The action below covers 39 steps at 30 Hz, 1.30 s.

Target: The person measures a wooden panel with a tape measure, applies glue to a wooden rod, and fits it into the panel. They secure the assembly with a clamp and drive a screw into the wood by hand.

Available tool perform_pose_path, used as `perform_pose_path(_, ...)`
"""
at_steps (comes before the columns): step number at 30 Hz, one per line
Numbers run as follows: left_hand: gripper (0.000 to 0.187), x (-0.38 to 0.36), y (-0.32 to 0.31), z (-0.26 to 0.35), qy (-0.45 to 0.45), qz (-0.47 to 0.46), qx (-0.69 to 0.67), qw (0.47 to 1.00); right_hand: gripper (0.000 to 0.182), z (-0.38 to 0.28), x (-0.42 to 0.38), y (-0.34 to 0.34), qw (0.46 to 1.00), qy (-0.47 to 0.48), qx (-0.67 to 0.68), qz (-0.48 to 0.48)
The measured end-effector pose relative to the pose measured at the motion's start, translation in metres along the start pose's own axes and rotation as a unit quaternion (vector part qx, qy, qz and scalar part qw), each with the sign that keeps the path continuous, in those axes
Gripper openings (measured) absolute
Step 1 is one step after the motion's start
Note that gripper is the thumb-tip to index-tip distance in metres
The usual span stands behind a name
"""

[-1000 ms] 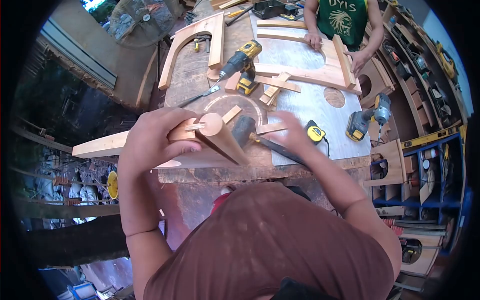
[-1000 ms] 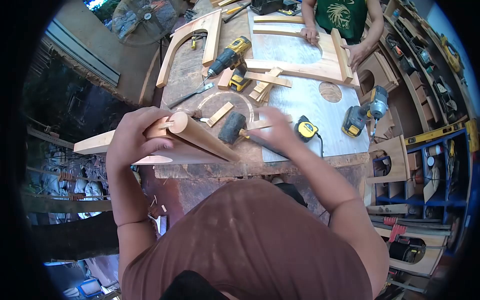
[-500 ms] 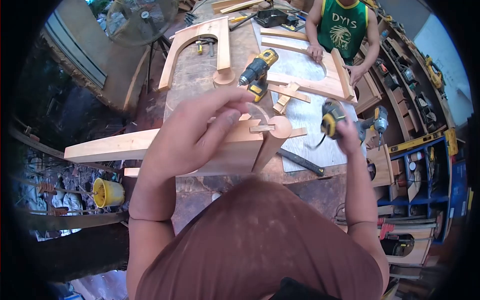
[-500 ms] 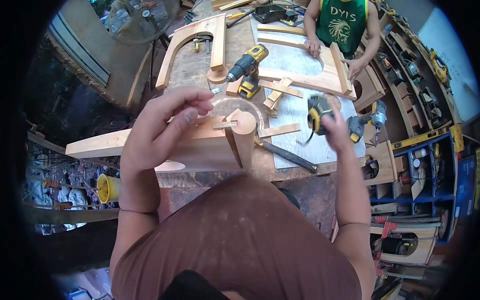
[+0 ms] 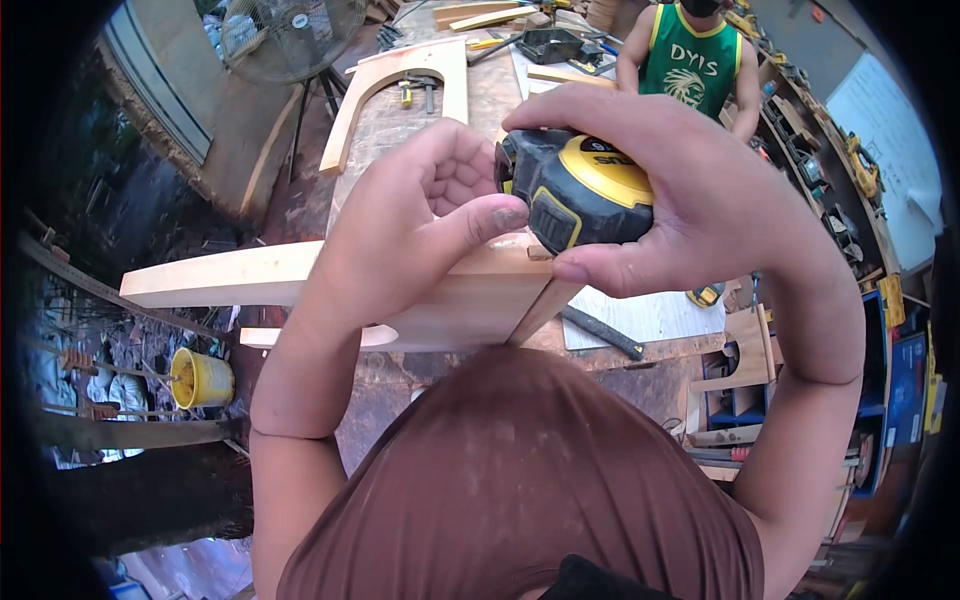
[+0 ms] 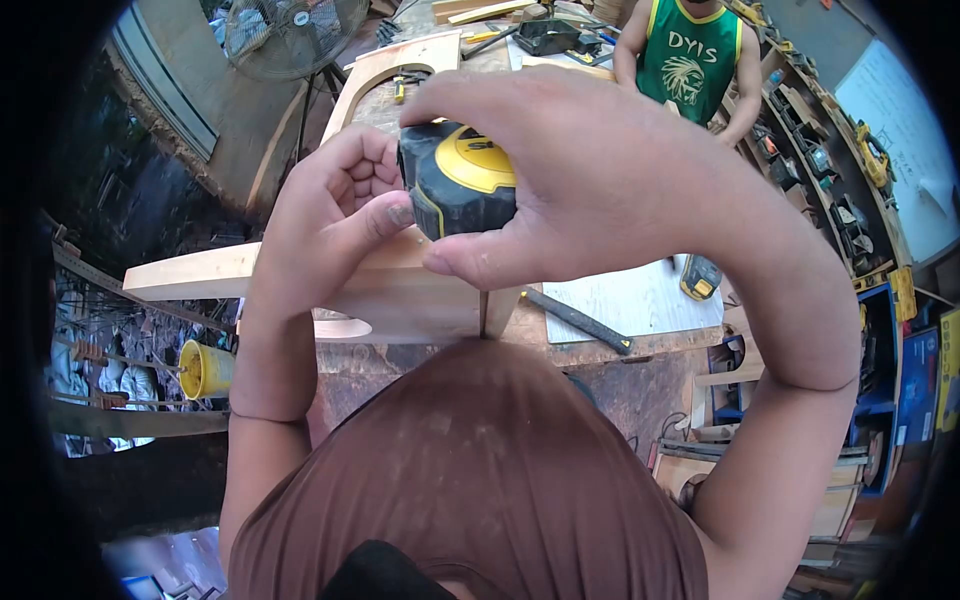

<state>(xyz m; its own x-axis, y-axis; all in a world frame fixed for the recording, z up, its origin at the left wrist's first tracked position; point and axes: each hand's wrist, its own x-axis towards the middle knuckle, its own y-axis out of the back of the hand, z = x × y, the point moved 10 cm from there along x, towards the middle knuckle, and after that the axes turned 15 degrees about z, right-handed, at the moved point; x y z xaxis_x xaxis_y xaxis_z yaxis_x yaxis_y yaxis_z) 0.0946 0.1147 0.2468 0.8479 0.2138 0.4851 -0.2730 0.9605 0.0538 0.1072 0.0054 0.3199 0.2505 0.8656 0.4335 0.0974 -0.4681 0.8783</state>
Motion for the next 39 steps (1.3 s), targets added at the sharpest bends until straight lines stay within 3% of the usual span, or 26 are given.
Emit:
perform_pose_path(2,0.031,0.001,-0.009,-0.007,0.028,-0.061,0.019,0.998,0.073,0.006,-0.004,0.0,1.0,-0.021,0.017,-0.01)
perform_pose_path(3,0.031,0.002,-0.008,-0.003,0.029,-0.063,0.02,0.997,0.073,0.004,-0.011,0.003,0.999,0.033,0.015,-0.015)
perform_pose_path(5,0.027,-0.001,-0.013,-0.013,0.114,-0.108,0.065,0.986,0.072,0.012,-0.028,0.016,0.996,0.086,0.014,-0.019)
perform_pose_path(8,0.015,0.005,-0.014,-0.009,0.041,-0.102,0.159,0.981,0.071,0.038,-0.06,0.036,0.995,0.057,0.015,-0.079)
perform_pose_path(10,0.012,0.007,-0.02,-0.008,0.009,-0.107,0.181,0.978,0.062,0.061,-0.082,0.04,0.98,-0.1,0.026,-0.171)
perform_pose_path(13,0.012,0.01,-0.03,-0.004,-0.019,-0.111,0.226,0.968,0.061,0.069,-0.096,0.043,0.979,-0.108,0.036,-0.167)
perform_pose_path(19,0.021,0.01,-0.032,-0.011,0.032,-0.096,0.165,0.981,0.062,0.075,-0.093,0.037,0.988,-0.047,0.091,-0.114)
perform_pose_path(25,0.032,0.007,-0.027,-0.012,0.097,-0.099,0.123,0.983,0.065,0.08,-0.087,0.026,0.971,-0.103,0.167,-0.135)
perform_pose_path(33,0.025,0.01,-0.031,-0.003,-0.019,-0.101,0.167,0.981,0.072,0.086,-0.092,0.024,0.979,-0.086,0.12,-0.139)
perform_pose_path(39,0.022,0.011,-0.032,-0.005,-0.013,-0.087,0.207,0.974,0.071,0.079,-0.093,0.025,0.988,-0.03,0.095,-0.117)
